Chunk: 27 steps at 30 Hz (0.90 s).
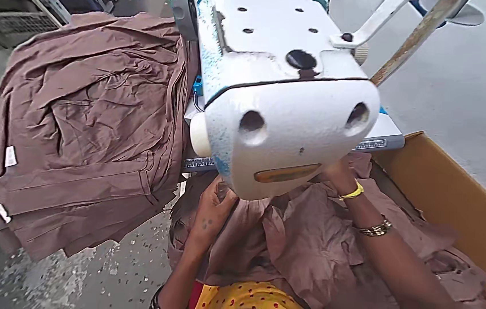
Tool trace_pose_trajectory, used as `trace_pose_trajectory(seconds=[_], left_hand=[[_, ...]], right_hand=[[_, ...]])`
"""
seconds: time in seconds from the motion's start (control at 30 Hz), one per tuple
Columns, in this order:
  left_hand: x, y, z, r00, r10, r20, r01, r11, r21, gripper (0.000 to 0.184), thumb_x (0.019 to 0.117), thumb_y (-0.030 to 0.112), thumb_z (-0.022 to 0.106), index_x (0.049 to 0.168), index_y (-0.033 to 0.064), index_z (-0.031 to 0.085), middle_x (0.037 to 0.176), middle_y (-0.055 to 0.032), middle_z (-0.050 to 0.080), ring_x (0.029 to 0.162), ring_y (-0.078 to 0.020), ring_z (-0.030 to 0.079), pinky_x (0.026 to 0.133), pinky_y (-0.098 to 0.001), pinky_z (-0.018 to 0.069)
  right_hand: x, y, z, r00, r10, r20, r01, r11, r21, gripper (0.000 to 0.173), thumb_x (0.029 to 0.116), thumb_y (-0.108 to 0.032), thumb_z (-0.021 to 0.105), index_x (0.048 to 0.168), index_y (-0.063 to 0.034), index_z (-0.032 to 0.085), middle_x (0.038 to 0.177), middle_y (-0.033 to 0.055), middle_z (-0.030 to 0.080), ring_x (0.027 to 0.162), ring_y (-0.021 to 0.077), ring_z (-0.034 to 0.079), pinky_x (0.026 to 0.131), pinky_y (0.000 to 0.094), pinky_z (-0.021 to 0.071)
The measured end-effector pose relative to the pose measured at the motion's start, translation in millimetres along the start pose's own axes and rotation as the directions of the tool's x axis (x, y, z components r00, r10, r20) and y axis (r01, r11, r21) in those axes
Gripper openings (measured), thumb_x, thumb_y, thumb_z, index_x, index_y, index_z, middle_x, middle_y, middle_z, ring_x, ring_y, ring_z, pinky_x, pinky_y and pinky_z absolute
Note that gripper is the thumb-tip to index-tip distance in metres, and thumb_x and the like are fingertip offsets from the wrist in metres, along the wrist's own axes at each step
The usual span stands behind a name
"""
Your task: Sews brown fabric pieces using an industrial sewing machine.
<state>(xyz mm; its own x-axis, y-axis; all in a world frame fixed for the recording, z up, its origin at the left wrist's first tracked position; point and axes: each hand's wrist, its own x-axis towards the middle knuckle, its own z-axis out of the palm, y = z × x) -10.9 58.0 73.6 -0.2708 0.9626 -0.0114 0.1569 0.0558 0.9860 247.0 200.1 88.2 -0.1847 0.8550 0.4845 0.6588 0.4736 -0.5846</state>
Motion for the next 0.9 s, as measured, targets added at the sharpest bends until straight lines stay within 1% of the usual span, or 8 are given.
trace_pose_trajectory(seconds=[0.07,0.13,0.23,0.33,0.43,0.53,0.67,0.9], left_hand=[[2,-1,2,1.0,0.002,-0.029,0.0,0.998,0.062,0.01,0.0948,0.017,0.064,0.096,0.0077,0.066,0.079,0.0114,0.062,0.076,0.0082,0.059,0.073,-0.0148,0.0506],[-4,-3,1,0.987,0.162,-0.022,-0.155,0.969,0.19,0.02,0.0956,0.022,0.062,0.081,0.0093,0.067,0.068,0.0103,0.059,0.064,0.007,0.056,0.062,-0.0152,0.0484],[-26,8,-9,0.848,0.496,0.186,-0.53,0.798,0.287,0.036,0.0989,0.026,0.06,0.069,0.0068,0.058,0.053,0.0002,0.048,0.048,-0.0009,0.045,0.046,-0.0172,0.0357],[-35,16,-16,0.824,0.515,0.237,-0.564,0.785,0.255,0.035,0.1006,0.028,0.061,0.074,0.0052,0.06,0.055,0.0005,0.05,0.049,0.0032,0.044,0.047,-0.0123,0.0343],[-37,17,-31,0.869,0.471,0.153,-0.494,0.843,0.213,0.033,0.1012,0.034,0.062,0.084,0.0072,0.069,0.067,0.0052,0.064,0.059,0.008,0.054,0.056,-0.0105,0.0442],[-36,14,-69,0.961,0.274,0.034,-0.276,0.95,0.145,0.023,0.1001,0.035,0.063,0.09,0.0173,0.073,0.08,0.0165,0.069,0.072,0.0109,0.061,0.067,-0.0109,0.0526],[-15,-10,-117,0.998,0.013,-0.056,-0.005,0.99,0.14,0.019,0.0975,0.024,0.063,0.08,0.0181,0.068,0.069,0.0155,0.063,0.058,0.007,0.056,0.054,-0.0119,0.0474],[5,-9,-102,0.999,0.013,-0.04,-0.005,0.979,0.206,0.023,0.0969,0.032,0.067,0.078,0.0186,0.068,0.062,0.0136,0.06,0.053,0.0052,0.053,0.051,-0.0149,0.045]], right_hand=[[-1,-21,-7,1.0,0.002,0.018,-0.002,1.0,0.027,0.012,0.0914,-0.013,0.074,0.094,-0.0011,0.072,0.079,0.009,0.068,0.065,0.0142,0.061,0.062,0.034,0.0502],[-11,-40,-5,0.979,-0.203,-0.023,0.203,0.979,-0.016,0.016,0.0903,-0.017,0.071,0.087,-0.0013,0.072,0.076,0.0087,0.068,0.067,0.0151,0.065,0.062,0.0327,0.0524],[-37,-66,9,0.762,-0.648,-0.012,0.642,0.757,-0.119,0.023,0.1016,-0.022,0.058,0.086,-0.0072,0.066,0.076,0.0092,0.068,0.075,0.0206,0.069,0.07,0.0328,0.0574],[-39,-85,25,0.613,-0.789,0.045,0.787,0.604,-0.125,0.024,0.0969,-0.011,0.058,0.075,-0.0096,0.069,0.066,0.0067,0.066,0.07,0.0224,0.068,0.066,0.033,0.0538],[-38,-89,20,0.777,-0.609,0.162,0.592,0.793,0.142,0.022,0.0969,-0.019,0.062,0.082,-0.0049,0.07,0.08,0.009,0.072,0.082,0.0181,0.072,0.077,0.0296,0.0569],[-49,-78,-5,0.796,-0.386,0.466,0.166,0.88,0.445,0.033,0.105,-0.038,0.055,0.102,-0.0052,0.06,0.085,0.0035,0.065,0.082,0.0096,0.061,0.078,0.0282,0.0495],[-42,-14,-35,0.89,-0.105,0.443,-0.002,0.972,0.234,0.032,0.0986,-0.036,0.063,0.097,-0.0044,0.059,0.082,-0.0006,0.062,0.073,0.0013,0.058,0.067,0.0246,0.0507],[-35,50,-63,0.949,0.053,0.311,-0.097,0.987,0.13,0.026,0.0968,-0.034,0.062,0.098,-0.0109,0.051,0.077,-0.0109,0.055,0.069,-0.0084,0.051,0.067,0.0141,0.044]])
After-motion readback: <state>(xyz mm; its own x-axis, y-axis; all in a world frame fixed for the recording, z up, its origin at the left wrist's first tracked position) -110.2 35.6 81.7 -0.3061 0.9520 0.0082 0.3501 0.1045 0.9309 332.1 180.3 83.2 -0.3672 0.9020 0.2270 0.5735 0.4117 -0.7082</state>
